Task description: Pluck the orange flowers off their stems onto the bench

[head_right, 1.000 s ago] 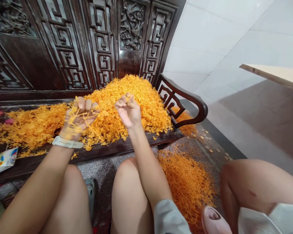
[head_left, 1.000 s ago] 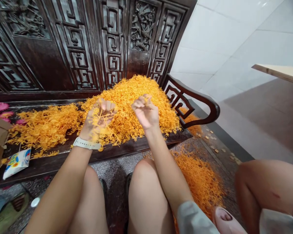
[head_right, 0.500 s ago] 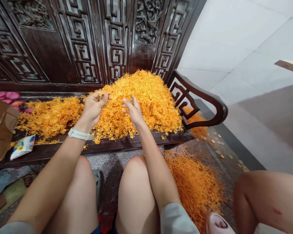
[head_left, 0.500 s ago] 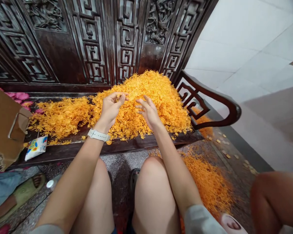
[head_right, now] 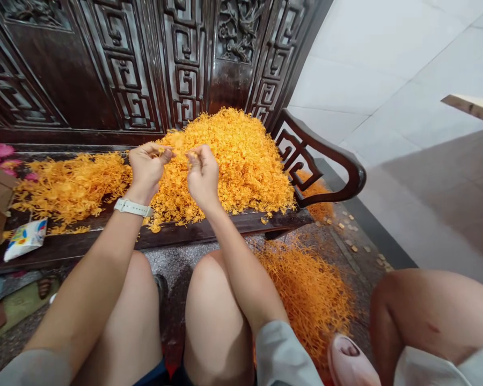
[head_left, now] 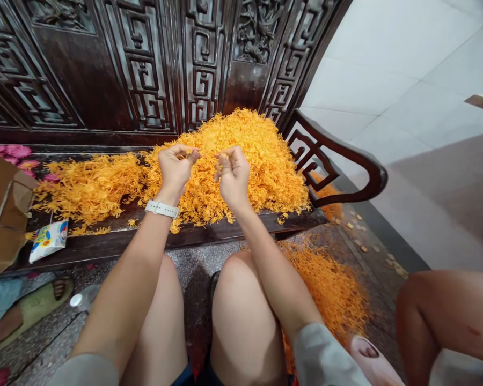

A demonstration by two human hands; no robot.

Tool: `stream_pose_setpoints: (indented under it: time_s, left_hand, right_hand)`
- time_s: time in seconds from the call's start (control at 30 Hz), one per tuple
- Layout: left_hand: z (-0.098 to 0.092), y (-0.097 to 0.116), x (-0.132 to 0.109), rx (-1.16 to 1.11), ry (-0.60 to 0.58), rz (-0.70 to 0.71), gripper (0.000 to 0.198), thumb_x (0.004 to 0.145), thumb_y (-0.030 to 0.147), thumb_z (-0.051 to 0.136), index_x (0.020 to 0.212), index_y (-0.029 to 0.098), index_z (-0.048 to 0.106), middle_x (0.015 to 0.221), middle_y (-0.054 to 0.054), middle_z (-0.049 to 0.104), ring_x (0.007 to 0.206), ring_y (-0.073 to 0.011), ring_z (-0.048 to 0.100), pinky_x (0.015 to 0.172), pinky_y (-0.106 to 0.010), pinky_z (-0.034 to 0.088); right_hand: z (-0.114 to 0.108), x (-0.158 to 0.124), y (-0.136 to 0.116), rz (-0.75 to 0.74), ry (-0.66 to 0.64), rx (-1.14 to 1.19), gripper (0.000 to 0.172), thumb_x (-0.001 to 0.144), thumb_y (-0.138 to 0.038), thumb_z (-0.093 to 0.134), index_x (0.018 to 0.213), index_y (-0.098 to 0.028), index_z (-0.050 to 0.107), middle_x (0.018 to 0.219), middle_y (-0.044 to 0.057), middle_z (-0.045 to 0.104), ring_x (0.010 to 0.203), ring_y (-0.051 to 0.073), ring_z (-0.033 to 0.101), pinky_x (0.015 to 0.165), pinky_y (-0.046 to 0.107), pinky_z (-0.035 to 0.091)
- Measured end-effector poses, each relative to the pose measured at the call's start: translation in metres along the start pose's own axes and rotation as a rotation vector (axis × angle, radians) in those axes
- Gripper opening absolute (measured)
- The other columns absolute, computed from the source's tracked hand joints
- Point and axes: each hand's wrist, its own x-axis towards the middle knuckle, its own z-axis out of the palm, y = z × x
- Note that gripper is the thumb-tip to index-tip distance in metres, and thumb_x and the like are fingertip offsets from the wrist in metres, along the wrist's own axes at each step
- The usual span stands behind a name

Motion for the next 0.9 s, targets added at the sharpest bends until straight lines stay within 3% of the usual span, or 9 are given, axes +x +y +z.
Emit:
stream_pose_setpoints:
  time_s: [0.13, 0.3, 0.37, 0.47, 0.53, 0.63, 0.73, 0.8, 0.9]
  left_hand:
    - [0.012, 0.005, 0.003, -0.158, 0.078, -0.058, 0.019, 0.074, 0.014, 0.089, 0.07, 0.019, 0.071, 0.078, 0.0, 0.075, 0.071, -0.0098, 0.067, 0.067, -0.025, 0.054]
    - [0.032, 0.014, 0.006, -0.266, 0.043, -0.151, 0.027, 0.096, 0.009, 0.058, 0.072, 0.009, 0.07, 0.075, 0.0, 0.072, 0.082, -0.0062, 0.07, 0.073, -0.028, 0.047]
    - [0.02, 0.01, 0.017, -0.269, 0.151, -0.234, 0.02, 0.087, 0.001, 0.064, 0.072, 0.013, 0.068, 0.077, 0.001, 0.073, 0.078, -0.0068, 0.069, 0.071, -0.025, 0.049]
    - [-0.014, 0.003, 0.036, -0.231, 0.446, -0.353, 0.025, 0.074, -0.005, 0.071, 0.069, 0.018, 0.063, 0.078, 0.0, 0.074, 0.067, -0.0088, 0.064, 0.059, -0.023, 0.047]
    - [-0.032, 0.002, 0.041, -0.221, 0.468, -0.283, 0.022, 0.077, 0.0, 0.074, 0.072, 0.02, 0.065, 0.08, -0.001, 0.075, 0.069, -0.0103, 0.065, 0.059, -0.023, 0.048]
    - [-0.035, 0.009, 0.035, -0.152, 0.289, -0.054, 0.016, 0.082, 0.004, 0.077, 0.078, 0.019, 0.074, 0.083, -0.002, 0.077, 0.078, -0.0119, 0.071, 0.071, -0.025, 0.054]
    - [-0.023, 0.017, 0.022, -0.036, 0.167, 0.021, 0.018, 0.078, -0.003, 0.079, 0.075, 0.015, 0.078, 0.077, 0.0, 0.078, 0.076, -0.0118, 0.072, 0.078, -0.028, 0.054]
    - [-0.02, 0.02, 0.015, 0.031, 0.12, 0.057, 0.018, 0.075, -0.004, 0.082, 0.074, 0.014, 0.08, 0.076, 0.001, 0.078, 0.076, -0.0129, 0.072, 0.079, -0.029, 0.053]
    - [-0.026, 0.019, 0.008, 0.194, 0.021, 0.186, 0.016, 0.077, 0.004, 0.083, 0.076, 0.019, 0.084, 0.079, 0.001, 0.081, 0.079, -0.0168, 0.072, 0.081, -0.033, 0.052]
  right_hand:
    - [0.008, -0.017, -0.028, -0.206, -0.007, -0.192, 0.02, 0.11, -0.037, 0.049, 0.095, -0.025, 0.053, 0.083, -0.001, 0.052, 0.07, 0.014, 0.046, 0.066, 0.031, 0.039]
    - [0.01, -0.03, -0.052, -0.325, 0.12, -0.358, 0.023, 0.108, -0.035, 0.047, 0.092, -0.027, 0.061, 0.079, 0.0, 0.052, 0.064, 0.016, 0.045, 0.065, 0.036, 0.04]
    - [0.013, -0.039, -0.07, -0.372, 0.206, -0.323, 0.022, 0.105, -0.039, 0.054, 0.09, -0.031, 0.067, 0.078, 0.001, 0.054, 0.064, 0.017, 0.049, 0.065, 0.039, 0.045]
    - [0.016, -0.052, -0.099, -0.549, 0.517, -0.202, 0.019, 0.102, -0.043, 0.057, 0.094, -0.045, 0.074, 0.073, 0.001, 0.054, 0.063, 0.021, 0.055, 0.062, 0.043, 0.049]
    - [0.011, -0.051, -0.106, -0.648, 0.667, -0.175, 0.023, 0.105, -0.043, 0.054, 0.102, -0.053, 0.075, 0.076, 0.001, 0.055, 0.065, 0.022, 0.059, 0.065, 0.046, 0.051]
    - [-0.007, -0.031, -0.081, -0.489, 0.442, -0.407, 0.028, 0.106, -0.036, 0.052, 0.123, -0.045, 0.073, 0.117, 0.006, 0.063, 0.103, 0.026, 0.068, 0.095, 0.052, 0.055]
    - [-0.027, -0.006, -0.034, -0.028, 0.077, -0.593, 0.048, 0.095, -0.035, 0.071, 0.14, -0.02, 0.064, 0.163, 0.024, 0.036, 0.15, 0.041, 0.043, 0.126, 0.064, 0.03]
    - [-0.035, 0.002, -0.011, 0.16, 0.043, -0.512, 0.063, 0.091, -0.045, 0.078, 0.143, -0.016, 0.058, 0.169, 0.027, 0.028, 0.156, 0.044, 0.033, 0.129, 0.064, 0.023]
    - [-0.039, 0.003, -0.003, 0.141, 0.065, -0.338, 0.07, 0.096, -0.059, 0.071, 0.152, -0.025, 0.048, 0.165, 0.02, 0.041, 0.133, 0.031, 0.057, 0.116, 0.051, 0.044]
